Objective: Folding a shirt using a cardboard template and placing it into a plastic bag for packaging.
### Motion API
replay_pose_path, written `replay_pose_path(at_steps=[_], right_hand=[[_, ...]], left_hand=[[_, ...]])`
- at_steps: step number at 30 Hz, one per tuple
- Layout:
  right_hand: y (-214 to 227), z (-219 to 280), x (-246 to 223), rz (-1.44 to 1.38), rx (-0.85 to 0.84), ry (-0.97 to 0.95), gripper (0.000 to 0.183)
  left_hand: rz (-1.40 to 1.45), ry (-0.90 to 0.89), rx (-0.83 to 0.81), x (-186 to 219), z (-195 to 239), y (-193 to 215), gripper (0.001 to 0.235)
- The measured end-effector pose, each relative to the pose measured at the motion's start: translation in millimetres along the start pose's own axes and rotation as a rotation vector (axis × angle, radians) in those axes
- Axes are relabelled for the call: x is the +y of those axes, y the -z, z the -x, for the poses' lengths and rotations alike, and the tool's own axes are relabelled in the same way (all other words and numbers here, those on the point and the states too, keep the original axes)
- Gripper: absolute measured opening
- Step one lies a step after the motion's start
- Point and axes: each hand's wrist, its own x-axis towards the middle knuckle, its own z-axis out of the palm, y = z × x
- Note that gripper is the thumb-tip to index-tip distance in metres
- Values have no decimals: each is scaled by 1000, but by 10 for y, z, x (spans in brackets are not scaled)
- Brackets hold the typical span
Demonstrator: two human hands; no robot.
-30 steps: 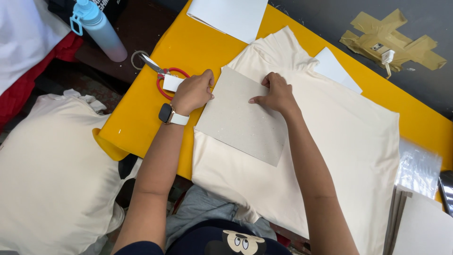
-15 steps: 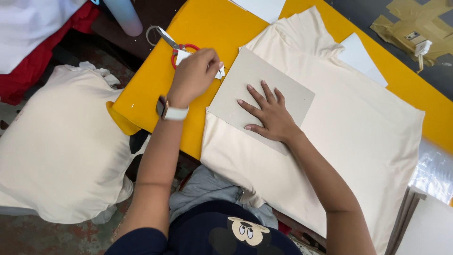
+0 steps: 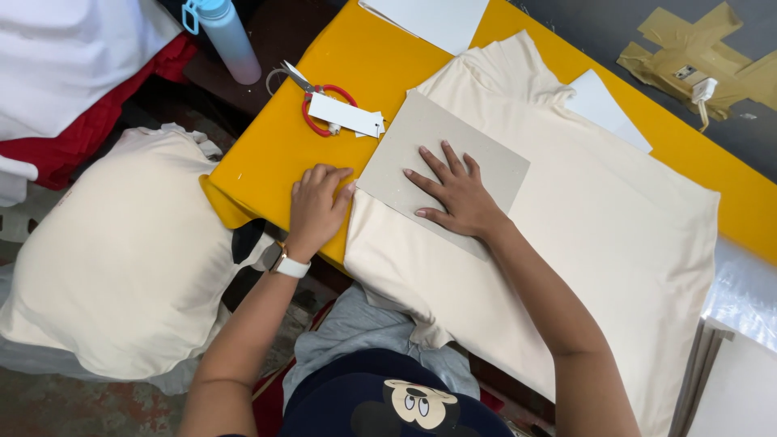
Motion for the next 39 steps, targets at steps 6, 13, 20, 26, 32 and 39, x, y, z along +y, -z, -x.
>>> replay_pose_path(at_steps=[6,13,20,26,32,39], right_hand=[[20,19,-29,1,24,-27,75],[-57,88,109,-99,76,27,68],[31,113,32,-37,45,37,71],[67,94,64,-21,-15,-10,79],[72,70,102,-30,-45,-13,83],[-462,60,562,108,-31,-15,78]], left_hand=[[23,6,30,10,-47,-41,23],[400,-279,3,-53,1199,-134,43],[786,261,-494,-526,1519,-1036,70],[1023,223,-696,-581,1365,-1217,63],[923,31,-924,-51,1124,-510,53],[679,-146,-813,902,-694,-108,54]])
